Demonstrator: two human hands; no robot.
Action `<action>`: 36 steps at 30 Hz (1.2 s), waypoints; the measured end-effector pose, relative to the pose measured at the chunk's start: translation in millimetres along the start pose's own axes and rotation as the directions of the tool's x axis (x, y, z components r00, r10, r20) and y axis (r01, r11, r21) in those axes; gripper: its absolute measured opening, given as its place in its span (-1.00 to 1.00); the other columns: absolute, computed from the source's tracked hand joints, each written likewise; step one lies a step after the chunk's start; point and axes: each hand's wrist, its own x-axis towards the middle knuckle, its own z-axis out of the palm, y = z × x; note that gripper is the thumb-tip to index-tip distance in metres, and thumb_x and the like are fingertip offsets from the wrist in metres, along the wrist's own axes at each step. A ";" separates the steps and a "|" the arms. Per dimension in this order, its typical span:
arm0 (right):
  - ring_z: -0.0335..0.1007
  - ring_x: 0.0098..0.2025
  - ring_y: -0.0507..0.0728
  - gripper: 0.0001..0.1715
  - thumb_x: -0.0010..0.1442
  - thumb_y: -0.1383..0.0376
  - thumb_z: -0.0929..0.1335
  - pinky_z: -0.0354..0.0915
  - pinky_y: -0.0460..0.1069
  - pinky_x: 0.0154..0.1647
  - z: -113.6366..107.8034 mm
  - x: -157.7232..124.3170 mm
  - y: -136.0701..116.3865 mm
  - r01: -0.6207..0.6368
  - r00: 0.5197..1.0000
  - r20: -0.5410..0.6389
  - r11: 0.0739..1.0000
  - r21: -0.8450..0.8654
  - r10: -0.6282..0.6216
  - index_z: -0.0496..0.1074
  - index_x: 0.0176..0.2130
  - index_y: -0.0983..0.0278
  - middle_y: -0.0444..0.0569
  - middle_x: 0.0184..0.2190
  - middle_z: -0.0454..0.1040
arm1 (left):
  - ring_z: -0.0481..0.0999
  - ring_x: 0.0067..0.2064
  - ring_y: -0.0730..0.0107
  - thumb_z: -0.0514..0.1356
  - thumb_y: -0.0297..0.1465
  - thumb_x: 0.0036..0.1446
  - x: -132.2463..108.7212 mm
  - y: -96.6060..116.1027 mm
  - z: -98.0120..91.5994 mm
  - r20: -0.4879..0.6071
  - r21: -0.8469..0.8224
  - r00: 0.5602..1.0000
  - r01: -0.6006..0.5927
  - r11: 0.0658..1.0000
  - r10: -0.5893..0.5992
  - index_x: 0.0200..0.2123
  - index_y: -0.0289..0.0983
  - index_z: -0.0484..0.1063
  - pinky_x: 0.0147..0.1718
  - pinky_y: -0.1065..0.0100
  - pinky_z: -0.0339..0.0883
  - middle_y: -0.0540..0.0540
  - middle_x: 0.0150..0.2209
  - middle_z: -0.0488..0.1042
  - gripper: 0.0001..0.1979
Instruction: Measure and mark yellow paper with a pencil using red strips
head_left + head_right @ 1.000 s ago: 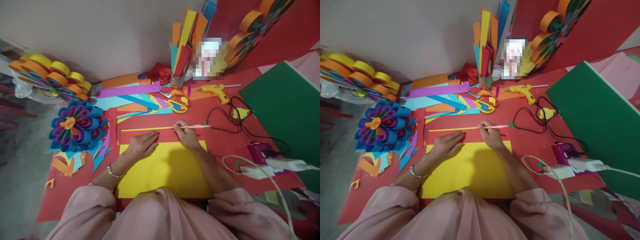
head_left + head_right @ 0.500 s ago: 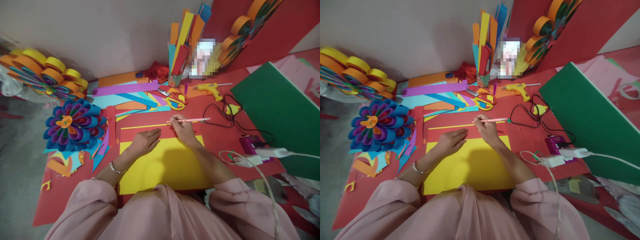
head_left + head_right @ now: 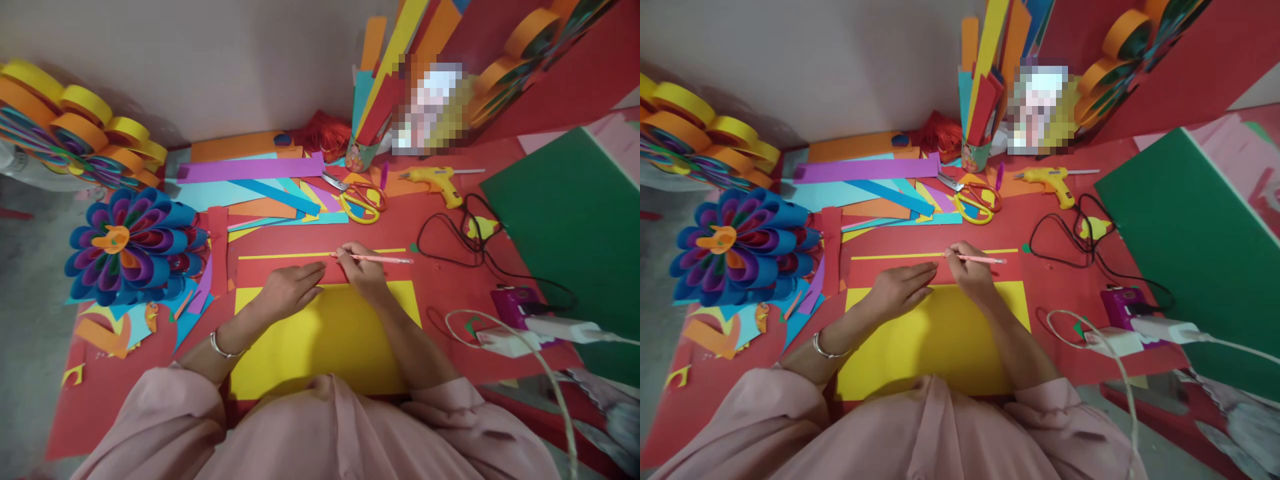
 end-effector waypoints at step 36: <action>0.35 -0.44 0.08 -0.69 0.34 0.07 0.33 0.22 -0.02 -0.37 2.2 -0.7 -0.3 0.001 0.999 -0.034 0.997 0.075 0.002 0.47 -0.34 0.19 -0.13 -0.49 0.50 | 0.67 0.05 0.16 0.11 -0.22 0.46 -1.2 -1.6 1.2 -0.010 -0.020 1.000 -0.014 1.000 0.014 0.21 -0.26 0.47 -0.07 0.21 0.61 -0.20 0.25 0.51 -0.61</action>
